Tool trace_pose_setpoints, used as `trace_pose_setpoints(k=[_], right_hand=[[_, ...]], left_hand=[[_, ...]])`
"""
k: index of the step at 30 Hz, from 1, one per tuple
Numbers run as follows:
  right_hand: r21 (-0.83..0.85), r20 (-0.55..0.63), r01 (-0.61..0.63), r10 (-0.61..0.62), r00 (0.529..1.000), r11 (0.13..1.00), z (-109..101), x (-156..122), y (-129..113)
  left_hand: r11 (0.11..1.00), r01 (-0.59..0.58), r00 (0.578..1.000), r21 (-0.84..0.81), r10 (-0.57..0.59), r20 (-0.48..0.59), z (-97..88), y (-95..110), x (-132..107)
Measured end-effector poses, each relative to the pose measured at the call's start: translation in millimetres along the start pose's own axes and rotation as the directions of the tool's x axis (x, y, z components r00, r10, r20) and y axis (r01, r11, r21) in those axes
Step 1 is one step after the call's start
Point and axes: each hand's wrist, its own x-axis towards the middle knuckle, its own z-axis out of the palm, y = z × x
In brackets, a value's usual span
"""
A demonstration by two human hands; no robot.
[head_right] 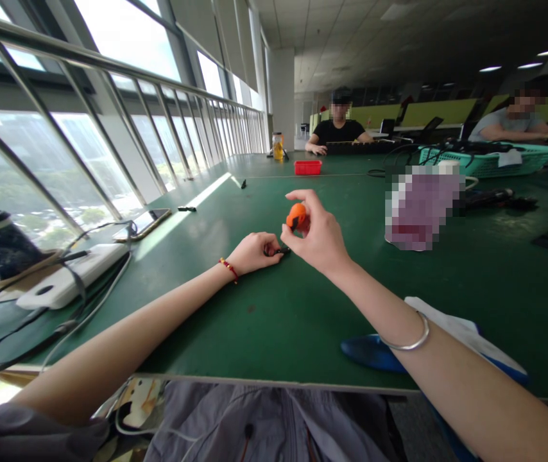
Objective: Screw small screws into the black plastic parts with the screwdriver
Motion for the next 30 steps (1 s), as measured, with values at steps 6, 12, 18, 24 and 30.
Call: trace_pose_setpoints(k=[6,12,18,24,30], right_hand=[[-0.104,-0.031,-0.012,0.009,0.999,0.994,0.1,-0.8,1.9],[-0.029,0.024,-0.021,0.022,0.999,0.999,-0.8,-1.0,-0.6],[-0.064,-0.045,0.036,-0.039,0.998,0.997,0.2,-1.0,2.3],[-0.076,0.033,-0.015,0.018,0.999,0.997,-1.6,-2.8,-4.6],[-0.054,-0.015,0.043,-0.044,0.999,0.998,-0.5,-2.1,-2.1]], left_hand=[[1.0,0.006,1.0,-0.006,-0.006,0.005,-0.7,1.3,0.5],[1.0,0.001,1.0,-0.009,-0.001,-0.001,0.3,0.5,0.3],[1.0,-0.001,1.0,-0.014,0.001,0.004,-0.1,1.0,0.3],[1.0,0.007,1.0,-0.007,-0.007,0.001,-0.6,1.9,0.9],[1.0,0.004,1.0,-0.003,-0.004,0.003,-0.2,1.1,0.5]])
